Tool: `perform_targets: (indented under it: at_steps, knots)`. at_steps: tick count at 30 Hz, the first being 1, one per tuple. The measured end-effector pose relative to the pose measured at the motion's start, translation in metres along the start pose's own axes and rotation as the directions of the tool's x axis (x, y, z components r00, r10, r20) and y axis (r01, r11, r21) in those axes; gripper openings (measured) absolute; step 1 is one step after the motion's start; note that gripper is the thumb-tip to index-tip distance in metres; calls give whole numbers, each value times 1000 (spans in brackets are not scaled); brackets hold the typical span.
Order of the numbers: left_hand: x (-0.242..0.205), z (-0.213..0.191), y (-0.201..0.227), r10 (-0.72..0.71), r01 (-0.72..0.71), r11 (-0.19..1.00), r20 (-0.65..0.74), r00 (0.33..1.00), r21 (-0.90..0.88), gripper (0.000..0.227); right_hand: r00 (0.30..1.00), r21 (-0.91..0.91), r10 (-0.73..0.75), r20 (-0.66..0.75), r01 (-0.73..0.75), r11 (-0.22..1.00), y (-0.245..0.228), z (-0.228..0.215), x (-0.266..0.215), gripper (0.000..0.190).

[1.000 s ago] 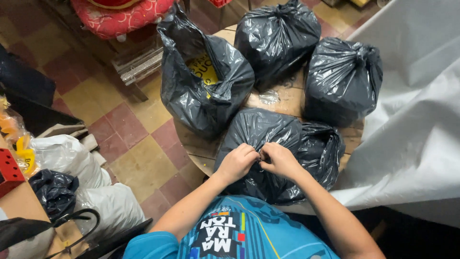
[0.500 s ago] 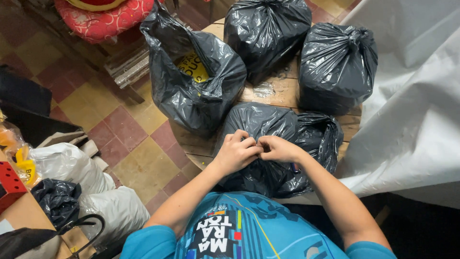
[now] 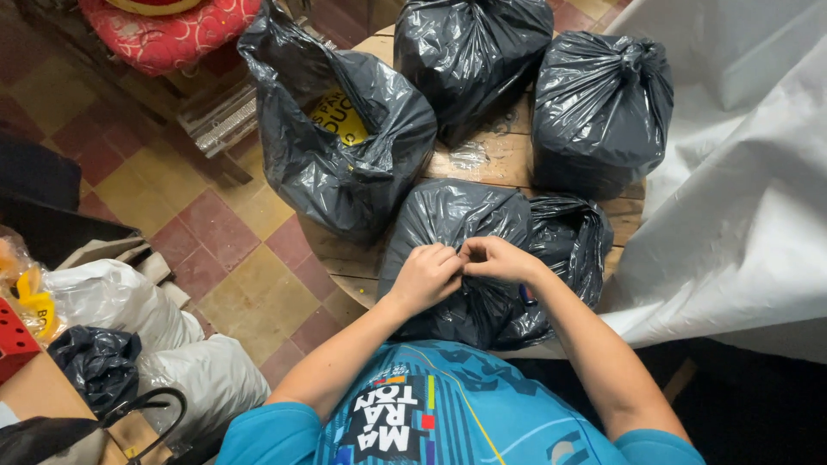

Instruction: The person uses a screwdriver to cut open a black plastic bag, then places a yellow package of garbage bags inside. They tie the bag closed and move it aside, repeating the process with another bag.

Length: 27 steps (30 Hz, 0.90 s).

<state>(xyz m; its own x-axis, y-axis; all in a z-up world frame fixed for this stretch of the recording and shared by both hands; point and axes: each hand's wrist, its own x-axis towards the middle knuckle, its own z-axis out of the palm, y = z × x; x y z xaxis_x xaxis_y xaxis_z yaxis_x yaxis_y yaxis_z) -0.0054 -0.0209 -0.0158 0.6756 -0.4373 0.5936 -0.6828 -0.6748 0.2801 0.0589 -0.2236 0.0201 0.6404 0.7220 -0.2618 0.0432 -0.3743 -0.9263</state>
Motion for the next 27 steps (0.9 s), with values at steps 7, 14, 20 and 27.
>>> perform_targets:
  at_steps: [7, 14, 20, 27]
  knots:
    - [4, -7, 3, 122, -82, 963, -142, 982, 256, 14, 939, -927, -344, 5, 134, 350, 12, 22, 3, 21]
    - [4, -4, 2, 73, -41, 974, -137, 988, 222, 13, 834, -990, -552, 17, 92, 109, 64, 35, 8, 34]
    - [9, -13, 4, -129, 146, 934, 71, 989, -326, 8, 853, -951, -509, -113, 56, 304, 38, 33, -15, 27]
    - [10, -22, 0, -259, 371, 752, 274, 926, -544, 11, 775, -643, -377, -507, -49, 764, 34, 54, -24, 15]
